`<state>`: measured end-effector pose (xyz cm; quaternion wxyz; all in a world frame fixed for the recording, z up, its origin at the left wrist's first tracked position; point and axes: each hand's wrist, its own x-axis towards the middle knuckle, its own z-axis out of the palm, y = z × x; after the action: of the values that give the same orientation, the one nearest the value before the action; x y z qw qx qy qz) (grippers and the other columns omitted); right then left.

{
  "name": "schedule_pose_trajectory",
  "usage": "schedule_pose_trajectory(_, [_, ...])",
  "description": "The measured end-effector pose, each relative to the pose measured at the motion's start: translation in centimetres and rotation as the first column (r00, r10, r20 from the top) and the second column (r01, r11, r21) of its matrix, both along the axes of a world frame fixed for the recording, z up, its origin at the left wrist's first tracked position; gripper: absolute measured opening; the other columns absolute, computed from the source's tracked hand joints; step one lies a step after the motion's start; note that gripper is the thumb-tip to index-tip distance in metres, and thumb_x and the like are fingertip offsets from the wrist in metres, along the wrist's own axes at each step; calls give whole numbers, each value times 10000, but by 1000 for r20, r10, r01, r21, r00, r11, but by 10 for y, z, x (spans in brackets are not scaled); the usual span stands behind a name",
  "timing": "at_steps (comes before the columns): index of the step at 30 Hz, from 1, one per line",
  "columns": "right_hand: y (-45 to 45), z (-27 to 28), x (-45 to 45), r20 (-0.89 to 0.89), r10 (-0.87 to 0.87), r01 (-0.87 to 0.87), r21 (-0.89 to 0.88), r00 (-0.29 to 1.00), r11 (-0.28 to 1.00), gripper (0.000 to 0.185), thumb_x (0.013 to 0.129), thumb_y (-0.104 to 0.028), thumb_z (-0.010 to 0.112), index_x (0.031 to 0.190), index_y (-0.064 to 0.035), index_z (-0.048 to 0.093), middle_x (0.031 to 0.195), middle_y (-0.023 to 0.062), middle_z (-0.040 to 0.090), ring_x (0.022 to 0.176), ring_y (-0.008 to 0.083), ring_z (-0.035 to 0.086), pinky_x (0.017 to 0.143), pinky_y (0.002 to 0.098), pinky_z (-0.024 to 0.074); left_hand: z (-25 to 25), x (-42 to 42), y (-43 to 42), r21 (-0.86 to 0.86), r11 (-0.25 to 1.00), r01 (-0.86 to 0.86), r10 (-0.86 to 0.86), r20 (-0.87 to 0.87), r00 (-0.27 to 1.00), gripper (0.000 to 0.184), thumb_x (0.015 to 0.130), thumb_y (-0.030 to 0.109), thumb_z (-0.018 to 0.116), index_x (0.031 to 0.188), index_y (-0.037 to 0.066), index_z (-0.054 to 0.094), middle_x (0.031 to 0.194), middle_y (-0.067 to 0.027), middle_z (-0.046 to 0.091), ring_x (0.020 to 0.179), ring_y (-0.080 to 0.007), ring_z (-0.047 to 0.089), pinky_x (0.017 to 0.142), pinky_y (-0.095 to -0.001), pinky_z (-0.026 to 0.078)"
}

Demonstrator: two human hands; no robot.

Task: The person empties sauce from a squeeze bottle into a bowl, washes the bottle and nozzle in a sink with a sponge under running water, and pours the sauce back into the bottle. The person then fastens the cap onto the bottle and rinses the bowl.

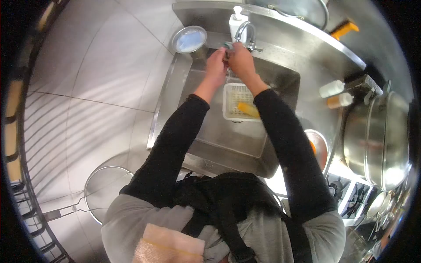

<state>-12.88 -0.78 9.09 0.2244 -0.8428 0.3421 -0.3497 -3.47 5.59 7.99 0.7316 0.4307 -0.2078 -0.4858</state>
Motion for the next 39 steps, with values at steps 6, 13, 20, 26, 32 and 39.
schedule_pose_trajectory(6, [27,-47,-43,156,-549,389,552,821,738,411,959,-372,569,982,38,559,918,308,645,837,495,633,757,535,488,-4,-19,-28,77,996,49,-80,470,879,318,956,301,634,1115,27,667,966,-26,671,801,-86,600,691,-270,512])
schedule_pose_trajectory(13, [85,-99,-78,334,-626,41,861,705,506,390,995,-392,526,971,-4,543,803,137,630,636,246,625,564,379,514,26,-12,-50,11,963,268,-78,967,242,881,764,127,819,1498,195,336,1119,-149,650,1003,-218,670,891,-341,547])
schedule_pose_trajectory(20, [144,-101,-120,341,-721,-408,909,603,88,388,1047,-380,390,1092,-22,532,885,107,641,651,207,637,555,338,553,19,-14,-19,-198,923,331,79,938,339,778,763,87,768,1446,175,406,1200,-128,627,1081,-259,652,929,-351,513])
schedule_pose_trajectory(26, [94,-50,-108,546,-672,-583,786,500,206,465,1052,-417,367,1234,-21,530,1089,138,644,907,262,656,790,386,578,20,-9,4,-5,955,296,-122,905,409,728,760,81,761,1407,150,436,1217,-120,637,944,-192,685,815,-320,541])
schedule_pose_trajectory(32, [26,2,-64,748,-448,-700,644,490,310,337,1036,-343,464,1228,-69,506,1134,92,606,969,209,622,797,362,561,28,-1,4,-18,972,234,-94,883,461,757,767,57,779,1424,96,405,1176,-117,652,956,-157,660,830,-327,535])
schedule_pose_trajectory(39, [19,22,-22,733,-427,-617,678,530,398,250,1011,-253,537,1189,-82,490,1073,65,591,903,184,604,750,357,537,28,10,-5,-50,973,225,-151,598,787,422,915,185,687,1301,55,576,1128,-44,656,879,-136,637,765,-276,519])
